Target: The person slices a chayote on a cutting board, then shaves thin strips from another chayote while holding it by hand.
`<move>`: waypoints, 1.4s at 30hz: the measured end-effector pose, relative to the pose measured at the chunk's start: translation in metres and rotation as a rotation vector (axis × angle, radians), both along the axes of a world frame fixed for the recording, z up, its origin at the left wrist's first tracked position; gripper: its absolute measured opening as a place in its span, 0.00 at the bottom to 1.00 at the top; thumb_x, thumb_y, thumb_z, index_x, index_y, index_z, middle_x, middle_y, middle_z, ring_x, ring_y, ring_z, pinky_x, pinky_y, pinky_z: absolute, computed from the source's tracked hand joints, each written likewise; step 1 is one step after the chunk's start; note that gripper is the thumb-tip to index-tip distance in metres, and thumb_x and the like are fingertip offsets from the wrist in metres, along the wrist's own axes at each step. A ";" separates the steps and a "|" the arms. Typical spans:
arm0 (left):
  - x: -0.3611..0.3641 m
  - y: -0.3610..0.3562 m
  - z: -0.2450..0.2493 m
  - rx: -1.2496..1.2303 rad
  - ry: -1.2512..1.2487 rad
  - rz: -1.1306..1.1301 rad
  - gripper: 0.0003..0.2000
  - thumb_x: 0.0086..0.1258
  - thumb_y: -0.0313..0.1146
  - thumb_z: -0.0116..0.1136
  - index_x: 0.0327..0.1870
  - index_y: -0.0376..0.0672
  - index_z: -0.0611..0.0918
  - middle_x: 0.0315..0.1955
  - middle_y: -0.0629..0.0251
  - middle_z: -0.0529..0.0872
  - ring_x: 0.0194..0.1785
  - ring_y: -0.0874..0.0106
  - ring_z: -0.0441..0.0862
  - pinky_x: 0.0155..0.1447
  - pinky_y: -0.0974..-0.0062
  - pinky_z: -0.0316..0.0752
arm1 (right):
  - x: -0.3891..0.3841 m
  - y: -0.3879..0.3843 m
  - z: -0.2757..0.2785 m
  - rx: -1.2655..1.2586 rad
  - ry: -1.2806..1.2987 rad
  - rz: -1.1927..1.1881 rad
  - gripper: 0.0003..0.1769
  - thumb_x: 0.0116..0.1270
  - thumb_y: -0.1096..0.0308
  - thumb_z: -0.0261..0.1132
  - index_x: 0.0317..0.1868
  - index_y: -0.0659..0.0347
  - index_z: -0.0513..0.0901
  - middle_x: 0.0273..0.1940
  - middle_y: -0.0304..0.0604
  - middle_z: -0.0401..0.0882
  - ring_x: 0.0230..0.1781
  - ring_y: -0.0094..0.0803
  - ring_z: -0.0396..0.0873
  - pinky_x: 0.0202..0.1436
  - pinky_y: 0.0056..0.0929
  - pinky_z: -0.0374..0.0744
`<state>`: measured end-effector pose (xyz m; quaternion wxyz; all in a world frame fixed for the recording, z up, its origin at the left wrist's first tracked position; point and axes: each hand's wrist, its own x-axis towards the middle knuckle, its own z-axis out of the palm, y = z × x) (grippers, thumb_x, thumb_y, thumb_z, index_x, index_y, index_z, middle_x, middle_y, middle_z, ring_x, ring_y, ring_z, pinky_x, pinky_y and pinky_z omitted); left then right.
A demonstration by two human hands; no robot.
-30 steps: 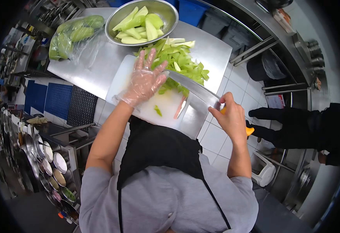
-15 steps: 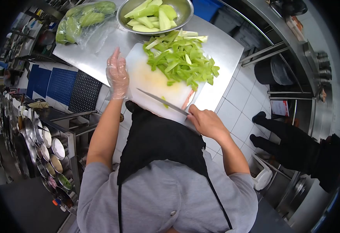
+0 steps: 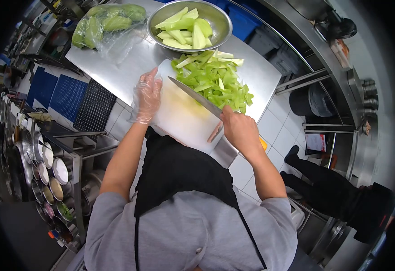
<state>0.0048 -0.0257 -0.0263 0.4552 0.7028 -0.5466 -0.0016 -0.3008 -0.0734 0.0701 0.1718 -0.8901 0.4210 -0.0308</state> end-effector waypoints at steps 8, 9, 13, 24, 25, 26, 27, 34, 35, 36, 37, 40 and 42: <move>-0.006 -0.001 0.004 0.145 -0.137 -0.032 0.24 0.76 0.36 0.57 0.72 0.44 0.76 0.59 0.44 0.83 0.58 0.47 0.81 0.64 0.53 0.76 | 0.018 -0.020 0.002 0.013 0.125 -0.112 0.09 0.68 0.72 0.61 0.47 0.62 0.80 0.29 0.60 0.86 0.33 0.59 0.88 0.40 0.54 0.85; -0.005 -0.002 0.002 0.144 -0.143 -0.034 0.26 0.76 0.37 0.58 0.74 0.45 0.75 0.59 0.46 0.82 0.59 0.47 0.80 0.64 0.52 0.75 | 0.018 -0.021 0.003 0.007 0.125 -0.117 0.09 0.68 0.72 0.61 0.47 0.62 0.80 0.29 0.60 0.86 0.33 0.59 0.88 0.40 0.54 0.85; -0.005 -0.001 -0.003 0.144 -0.165 -0.042 0.27 0.75 0.38 0.59 0.75 0.47 0.74 0.61 0.47 0.82 0.61 0.47 0.78 0.67 0.51 0.72 | 0.010 -0.026 0.001 -0.023 0.133 -0.134 0.09 0.69 0.71 0.60 0.47 0.61 0.80 0.29 0.60 0.86 0.33 0.60 0.88 0.40 0.55 0.85; -0.005 -0.003 -0.007 0.102 -0.147 -0.029 0.27 0.74 0.37 0.60 0.73 0.41 0.75 0.59 0.46 0.83 0.61 0.47 0.78 0.67 0.52 0.72 | 0.000 -0.021 0.019 -0.010 0.101 -0.147 0.09 0.76 0.64 0.58 0.43 0.61 0.78 0.29 0.61 0.85 0.33 0.63 0.85 0.41 0.58 0.82; -0.004 -0.003 -0.009 0.074 -0.116 -0.036 0.27 0.74 0.37 0.60 0.73 0.40 0.75 0.58 0.46 0.83 0.61 0.47 0.78 0.67 0.52 0.73 | 0.004 -0.016 0.019 0.001 0.094 -0.136 0.09 0.76 0.64 0.58 0.43 0.62 0.78 0.29 0.61 0.85 0.33 0.63 0.85 0.41 0.58 0.81; -0.004 -0.003 -0.010 0.090 -0.112 -0.036 0.27 0.74 0.37 0.60 0.72 0.40 0.75 0.58 0.46 0.83 0.61 0.47 0.78 0.67 0.52 0.73 | 0.007 -0.012 0.018 0.013 0.086 -0.126 0.09 0.76 0.64 0.58 0.44 0.62 0.78 0.28 0.61 0.85 0.32 0.63 0.85 0.41 0.58 0.81; -0.004 -0.002 -0.008 0.108 -0.111 -0.037 0.26 0.74 0.36 0.60 0.72 0.40 0.75 0.58 0.46 0.83 0.61 0.47 0.78 0.67 0.52 0.72 | 0.010 -0.012 0.014 0.008 0.053 -0.094 0.08 0.68 0.70 0.62 0.44 0.64 0.79 0.28 0.60 0.86 0.31 0.61 0.87 0.39 0.56 0.84; -0.006 -0.002 -0.001 0.143 -0.184 -0.043 0.24 0.75 0.35 0.59 0.70 0.39 0.77 0.57 0.44 0.85 0.59 0.47 0.81 0.65 0.53 0.75 | 0.010 -0.032 -0.001 -0.030 0.112 -0.150 0.10 0.75 0.63 0.60 0.45 0.62 0.78 0.28 0.59 0.85 0.32 0.62 0.85 0.39 0.57 0.82; -0.005 -0.002 -0.001 0.138 -0.179 -0.046 0.24 0.75 0.35 0.59 0.70 0.39 0.77 0.58 0.45 0.85 0.60 0.47 0.80 0.66 0.53 0.74 | 0.005 -0.029 0.006 -0.026 0.111 -0.162 0.10 0.75 0.63 0.60 0.45 0.62 0.78 0.28 0.59 0.85 0.32 0.62 0.85 0.38 0.57 0.82; -0.006 -0.002 -0.002 0.137 -0.171 -0.053 0.24 0.74 0.36 0.60 0.70 0.39 0.77 0.58 0.46 0.84 0.60 0.47 0.80 0.67 0.53 0.73 | 0.000 -0.022 0.012 -0.016 0.114 -0.177 0.10 0.75 0.63 0.60 0.45 0.62 0.78 0.28 0.59 0.85 0.32 0.61 0.85 0.38 0.57 0.82; -0.006 -0.002 -0.003 0.134 -0.163 -0.063 0.25 0.73 0.36 0.61 0.70 0.40 0.77 0.59 0.47 0.84 0.60 0.47 0.79 0.67 0.53 0.73 | -0.007 -0.015 0.010 0.000 0.110 -0.143 0.10 0.75 0.63 0.60 0.45 0.62 0.78 0.28 0.59 0.85 0.31 0.61 0.85 0.38 0.57 0.82; -0.006 -0.003 -0.005 0.169 -0.183 -0.040 0.26 0.72 0.36 0.62 0.71 0.40 0.77 0.59 0.48 0.85 0.60 0.47 0.79 0.68 0.53 0.73 | -0.022 0.000 -0.001 0.004 0.100 -0.072 0.09 0.75 0.63 0.61 0.44 0.61 0.78 0.27 0.58 0.85 0.30 0.59 0.85 0.37 0.58 0.81; -0.007 -0.003 -0.004 0.164 -0.196 -0.043 0.26 0.72 0.36 0.62 0.71 0.40 0.77 0.59 0.49 0.85 0.61 0.48 0.79 0.68 0.53 0.73 | -0.031 0.005 -0.014 -0.029 0.103 -0.062 0.09 0.75 0.63 0.61 0.43 0.61 0.78 0.26 0.57 0.84 0.28 0.59 0.85 0.36 0.58 0.81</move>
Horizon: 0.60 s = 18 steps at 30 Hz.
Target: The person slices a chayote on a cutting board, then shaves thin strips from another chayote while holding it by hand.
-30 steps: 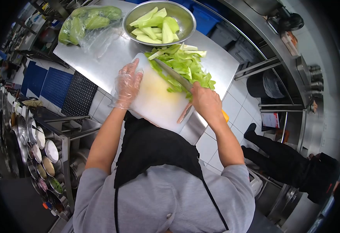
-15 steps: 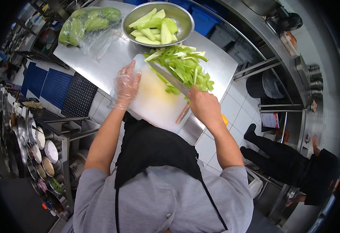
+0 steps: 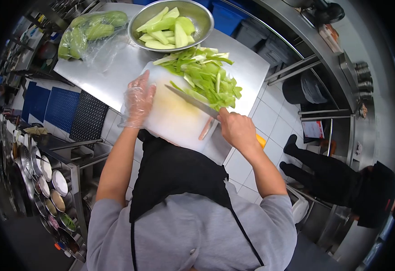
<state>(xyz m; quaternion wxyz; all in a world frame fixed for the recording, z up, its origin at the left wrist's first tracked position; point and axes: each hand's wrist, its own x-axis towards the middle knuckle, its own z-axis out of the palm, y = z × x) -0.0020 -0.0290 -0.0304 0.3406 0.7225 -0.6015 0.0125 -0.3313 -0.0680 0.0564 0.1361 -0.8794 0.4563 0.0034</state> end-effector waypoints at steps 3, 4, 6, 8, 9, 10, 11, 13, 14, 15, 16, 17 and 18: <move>0.000 0.000 -0.002 0.009 -0.043 -0.002 0.26 0.72 0.36 0.63 0.71 0.41 0.77 0.59 0.50 0.85 0.61 0.49 0.79 0.68 0.53 0.73 | -0.012 -0.017 -0.006 -0.058 -0.024 -0.060 0.08 0.75 0.63 0.61 0.43 0.59 0.77 0.25 0.54 0.83 0.26 0.58 0.84 0.34 0.57 0.81; 0.000 0.000 -0.003 0.012 -0.062 -0.001 0.26 0.72 0.36 0.63 0.71 0.41 0.77 0.59 0.50 0.85 0.61 0.49 0.79 0.68 0.53 0.73 | -0.014 -0.023 -0.004 -0.065 -0.018 -0.087 0.08 0.75 0.63 0.61 0.43 0.59 0.77 0.24 0.54 0.83 0.26 0.58 0.84 0.34 0.56 0.81; 0.001 0.000 -0.004 0.001 -0.065 -0.003 0.27 0.71 0.36 0.63 0.71 0.43 0.77 0.59 0.50 0.85 0.61 0.49 0.79 0.68 0.53 0.74 | -0.017 -0.034 -0.004 -0.085 0.002 -0.064 0.09 0.75 0.63 0.61 0.42 0.59 0.77 0.25 0.53 0.84 0.26 0.57 0.84 0.33 0.55 0.80; 0.001 0.000 -0.006 -0.002 -0.057 -0.004 0.27 0.71 0.35 0.64 0.71 0.43 0.77 0.59 0.51 0.85 0.61 0.50 0.80 0.68 0.54 0.74 | -0.021 -0.044 -0.004 -0.106 0.018 -0.025 0.09 0.76 0.62 0.61 0.41 0.59 0.77 0.25 0.53 0.84 0.26 0.56 0.84 0.33 0.55 0.80; 0.001 0.000 -0.005 0.002 -0.048 -0.006 0.27 0.71 0.35 0.64 0.71 0.44 0.77 0.59 0.51 0.85 0.61 0.50 0.80 0.68 0.54 0.74 | -0.024 -0.050 -0.004 -0.114 0.013 -0.007 0.09 0.76 0.62 0.61 0.41 0.59 0.77 0.25 0.53 0.84 0.27 0.56 0.84 0.34 0.54 0.80; 0.001 0.001 -0.004 0.005 -0.040 -0.006 0.27 0.70 0.35 0.64 0.71 0.44 0.77 0.59 0.51 0.86 0.61 0.50 0.80 0.68 0.54 0.75 | -0.025 -0.058 -0.004 -0.124 0.007 0.012 0.09 0.76 0.62 0.61 0.41 0.59 0.76 0.26 0.53 0.84 0.27 0.56 0.84 0.34 0.54 0.80; 0.000 -0.002 -0.004 -0.002 -0.046 -0.013 0.27 0.70 0.35 0.64 0.71 0.44 0.77 0.59 0.51 0.86 0.61 0.50 0.80 0.68 0.54 0.75 | -0.028 -0.065 -0.004 -0.136 0.000 0.027 0.09 0.76 0.62 0.61 0.40 0.59 0.76 0.26 0.53 0.84 0.27 0.56 0.84 0.34 0.54 0.80; 0.003 -0.001 -0.007 -0.010 -0.061 -0.014 0.27 0.70 0.34 0.64 0.72 0.44 0.77 0.59 0.51 0.86 0.61 0.50 0.80 0.67 0.54 0.75 | -0.030 -0.076 -0.006 -0.166 0.020 0.039 0.08 0.74 0.63 0.61 0.40 0.58 0.79 0.25 0.51 0.84 0.27 0.54 0.85 0.34 0.52 0.81; 0.004 -0.001 -0.009 -0.010 -0.062 -0.013 0.27 0.70 0.35 0.64 0.72 0.44 0.77 0.58 0.51 0.86 0.61 0.50 0.80 0.67 0.54 0.75 | -0.031 -0.079 -0.006 -0.182 0.030 0.047 0.07 0.74 0.63 0.62 0.40 0.57 0.80 0.25 0.51 0.84 0.27 0.53 0.86 0.33 0.51 0.82; 0.005 -0.001 -0.012 -0.011 -0.063 -0.009 0.28 0.70 0.35 0.65 0.72 0.45 0.77 0.58 0.50 0.86 0.61 0.50 0.80 0.68 0.54 0.75 | -0.031 -0.081 -0.004 -0.164 0.040 0.043 0.08 0.74 0.63 0.61 0.40 0.58 0.79 0.26 0.51 0.85 0.28 0.53 0.86 0.35 0.52 0.82; 0.006 -0.002 -0.014 -0.011 -0.065 -0.005 0.28 0.69 0.35 0.65 0.72 0.45 0.77 0.58 0.50 0.86 0.61 0.50 0.80 0.68 0.54 0.75 | -0.031 -0.083 -0.002 -0.146 0.049 0.041 0.09 0.75 0.62 0.61 0.41 0.59 0.78 0.27 0.51 0.85 0.29 0.54 0.85 0.36 0.52 0.81; 0.007 -0.002 -0.017 0.004 -0.069 0.009 0.28 0.69 0.36 0.65 0.72 0.45 0.77 0.59 0.50 0.86 0.61 0.49 0.80 0.68 0.54 0.75 | -0.030 -0.084 0.000 -0.127 0.059 0.039 0.10 0.76 0.61 0.61 0.41 0.60 0.78 0.28 0.52 0.85 0.30 0.54 0.85 0.37 0.52 0.81; 0.008 -0.003 -0.018 0.020 -0.072 0.023 0.29 0.69 0.37 0.66 0.72 0.45 0.77 0.59 0.50 0.85 0.61 0.49 0.80 0.68 0.54 0.75 | -0.029 -0.084 0.002 -0.118 0.050 0.024 0.11 0.76 0.61 0.61 0.42 0.60 0.78 0.29 0.52 0.86 0.31 0.54 0.85 0.38 0.52 0.81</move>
